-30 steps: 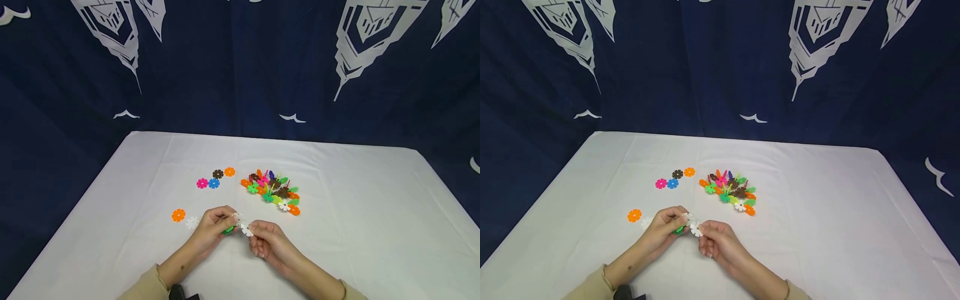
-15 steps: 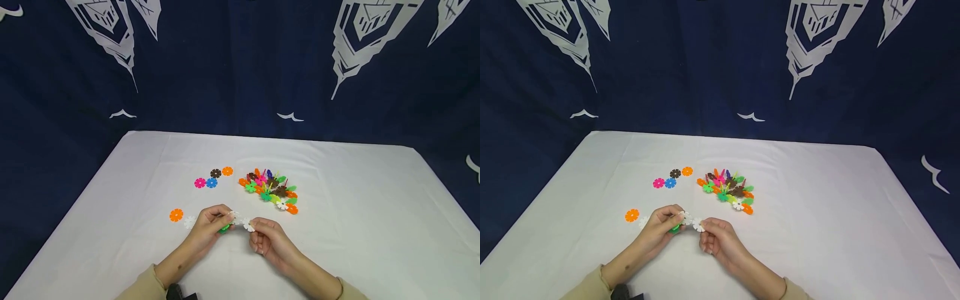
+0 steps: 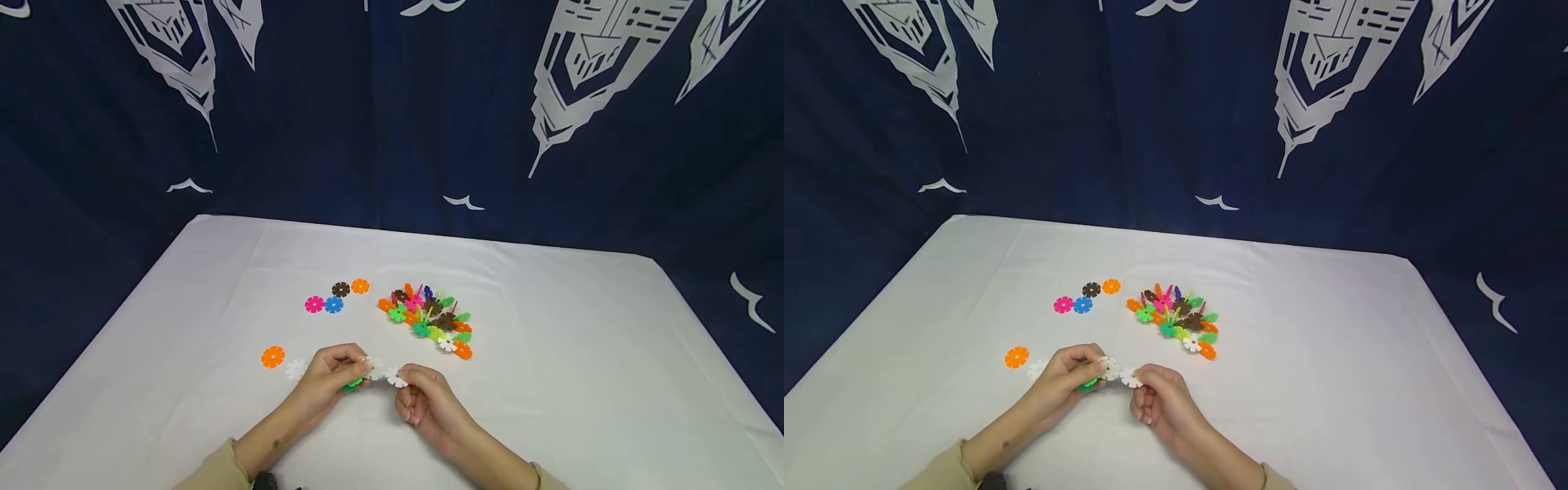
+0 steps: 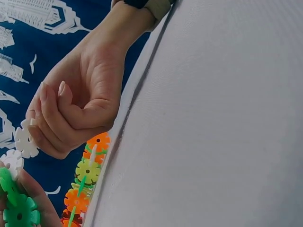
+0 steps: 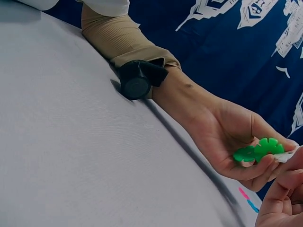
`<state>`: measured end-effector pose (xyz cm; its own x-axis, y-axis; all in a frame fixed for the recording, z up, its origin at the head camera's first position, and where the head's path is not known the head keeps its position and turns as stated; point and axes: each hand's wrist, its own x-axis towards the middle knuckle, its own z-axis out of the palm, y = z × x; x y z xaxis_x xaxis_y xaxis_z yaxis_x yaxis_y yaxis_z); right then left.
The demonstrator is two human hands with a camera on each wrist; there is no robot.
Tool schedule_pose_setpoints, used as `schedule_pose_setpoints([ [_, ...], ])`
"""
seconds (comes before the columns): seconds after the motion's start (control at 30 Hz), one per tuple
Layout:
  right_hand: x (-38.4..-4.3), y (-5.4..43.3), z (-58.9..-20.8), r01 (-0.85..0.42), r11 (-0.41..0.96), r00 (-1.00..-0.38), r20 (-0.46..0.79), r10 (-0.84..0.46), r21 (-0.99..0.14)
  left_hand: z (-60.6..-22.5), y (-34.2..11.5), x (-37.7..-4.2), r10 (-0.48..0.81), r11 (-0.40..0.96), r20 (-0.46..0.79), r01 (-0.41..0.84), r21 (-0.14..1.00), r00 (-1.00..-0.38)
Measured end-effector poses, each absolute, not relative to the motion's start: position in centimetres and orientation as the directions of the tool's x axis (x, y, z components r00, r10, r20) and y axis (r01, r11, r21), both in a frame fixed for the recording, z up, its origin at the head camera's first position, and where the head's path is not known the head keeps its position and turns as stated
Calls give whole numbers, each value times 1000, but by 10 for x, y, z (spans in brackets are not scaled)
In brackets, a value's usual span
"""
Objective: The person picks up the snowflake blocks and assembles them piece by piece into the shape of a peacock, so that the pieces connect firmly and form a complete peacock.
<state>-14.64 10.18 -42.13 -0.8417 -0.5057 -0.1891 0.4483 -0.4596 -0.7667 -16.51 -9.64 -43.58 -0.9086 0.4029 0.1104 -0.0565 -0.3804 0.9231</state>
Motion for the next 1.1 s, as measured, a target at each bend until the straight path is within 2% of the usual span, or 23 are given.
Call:
schedule_pose_setpoints([
  [0.47, -135, 97, -423, 494, -403, -835, -291, -466, -771, -440, -97, -157, 415, -346, 162, 9, 938, -895],
  [0.63, -139, 99, -420, 460, -372, -849, -278, -449, -806, -437, -97, -163, 392, -298, 192, 73, 952, -900],
  [0.8, -143, 103, -420, 396, -265, -848, -239, -473, -879, -437, -99, -165, 404, -227, 229, 145, 963, -886],
  [0.9, -146, 104, -421, 382, -249, -838, -220, -500, -890, -437, -101, -166, 406, -214, 211, 132, 968, -889],
  [1.1, -145, 103, -424, 437, -348, -851, -256, -459, -830, -439, -100, -167, 372, -234, 147, 60, 970, -917],
])
